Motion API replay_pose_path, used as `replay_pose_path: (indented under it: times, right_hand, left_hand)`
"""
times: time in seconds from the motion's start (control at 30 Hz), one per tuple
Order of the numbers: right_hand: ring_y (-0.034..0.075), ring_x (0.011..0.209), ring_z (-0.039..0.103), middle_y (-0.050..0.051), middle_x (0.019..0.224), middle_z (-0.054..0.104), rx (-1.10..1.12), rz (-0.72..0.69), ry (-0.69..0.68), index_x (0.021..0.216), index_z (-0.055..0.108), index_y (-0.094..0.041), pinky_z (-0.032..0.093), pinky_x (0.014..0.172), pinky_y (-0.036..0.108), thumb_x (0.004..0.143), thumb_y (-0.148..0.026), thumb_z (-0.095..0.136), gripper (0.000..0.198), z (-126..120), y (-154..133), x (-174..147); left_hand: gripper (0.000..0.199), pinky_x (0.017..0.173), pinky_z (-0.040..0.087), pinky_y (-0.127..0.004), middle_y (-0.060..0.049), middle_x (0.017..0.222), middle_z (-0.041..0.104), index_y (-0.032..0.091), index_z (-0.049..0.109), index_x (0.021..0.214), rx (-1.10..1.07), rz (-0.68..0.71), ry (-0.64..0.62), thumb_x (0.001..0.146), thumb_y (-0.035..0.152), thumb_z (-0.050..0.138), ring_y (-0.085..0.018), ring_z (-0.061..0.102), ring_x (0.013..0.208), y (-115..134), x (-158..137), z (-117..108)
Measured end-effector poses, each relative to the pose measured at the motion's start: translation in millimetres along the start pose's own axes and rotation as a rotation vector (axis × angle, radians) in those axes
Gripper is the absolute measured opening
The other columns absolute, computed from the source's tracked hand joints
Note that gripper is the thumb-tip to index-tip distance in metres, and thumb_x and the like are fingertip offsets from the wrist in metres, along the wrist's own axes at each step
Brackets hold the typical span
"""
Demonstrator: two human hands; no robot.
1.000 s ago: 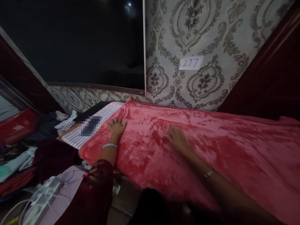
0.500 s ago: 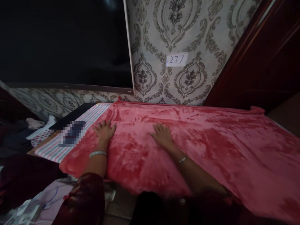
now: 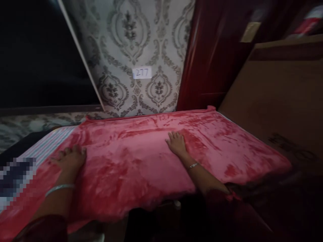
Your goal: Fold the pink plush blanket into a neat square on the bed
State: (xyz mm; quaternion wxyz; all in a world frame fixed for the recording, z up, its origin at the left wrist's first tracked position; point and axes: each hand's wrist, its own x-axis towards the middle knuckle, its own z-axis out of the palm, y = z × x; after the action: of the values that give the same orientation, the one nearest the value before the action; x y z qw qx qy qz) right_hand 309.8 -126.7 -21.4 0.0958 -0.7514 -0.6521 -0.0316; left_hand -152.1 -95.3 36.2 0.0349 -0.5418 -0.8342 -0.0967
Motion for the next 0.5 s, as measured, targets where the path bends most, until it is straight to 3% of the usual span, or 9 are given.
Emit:
replay_pose_path:
  times: [0.1, 0.17, 0.27, 0.4, 0.5]
  right_hand:
    - [0.031, 0.153, 0.027, 0.012, 0.166, 0.034, 0.064, 0.009, -0.002, 0.157, 0.043, -0.019, 0.019, 0.122, 0.054, 0.105, -0.047, 0.034, 0.059, -2, 1, 2]
    - [0.031, 0.154, 0.025, 0.013, 0.166, 0.032, 0.093, 0.008, -0.006, 0.157, 0.041, -0.019, 0.017, 0.123, 0.053, 0.105, -0.048, 0.033, 0.060, -3, 1, 3]
    - [0.030, 0.155, 0.023, 0.012, 0.167, 0.030, 0.122, -0.013, -0.046, 0.159, 0.040, -0.021, 0.016, 0.124, 0.054, 0.105, -0.051, 0.033, 0.062, -4, 6, 5]
    - [0.028, 0.155, 0.024, 0.008, 0.168, 0.030, 0.102, -0.072, -0.107, 0.158, 0.040, -0.028, 0.019, 0.123, 0.054, 0.105, -0.052, 0.035, 0.059, -11, 46, 14]
    - [0.028, 0.155, 0.024, 0.008, 0.169, 0.026, 0.023, 0.069, -0.105, 0.159, 0.038, -0.026, 0.018, 0.123, 0.052, 0.106, -0.050, 0.032, 0.059, -18, 115, 14]
  left_hand:
    - [0.061, 0.115, 0.026, -0.070, -0.026, 0.156, 0.043, 0.006, 0.045, 0.149, -0.023, 0.242, 0.064, 0.102, 0.041, 0.027, -0.040, 0.036, 0.146, 48, -14, 2]
    - [0.059, 0.117, 0.027, -0.066, -0.022, 0.158, 0.043, 0.012, 0.047, 0.151, -0.034, 0.416, 0.040, 0.102, 0.041, 0.028, -0.037, 0.036, 0.148, 83, -32, 11]
    - [0.057, 0.116, 0.029, -0.064, -0.018, 0.160, 0.043, 0.019, 0.050, 0.150, 0.004, 0.515, 0.012, 0.102, 0.042, 0.029, -0.036, 0.036, 0.149, 116, -57, 29]
    - [0.058, 0.114, 0.033, -0.060, -0.018, 0.158, 0.045, 0.019, 0.049, 0.151, 0.053, 0.530, 0.056, 0.101, 0.040, 0.028, -0.036, 0.040, 0.146, 123, -65, 41]
    - [0.060, 0.114, 0.035, -0.059, -0.017, 0.158, 0.046, 0.018, 0.050, 0.151, 0.073, 0.527, 0.052, 0.100, 0.041, 0.028, -0.036, 0.041, 0.145, 120, -61, 41]
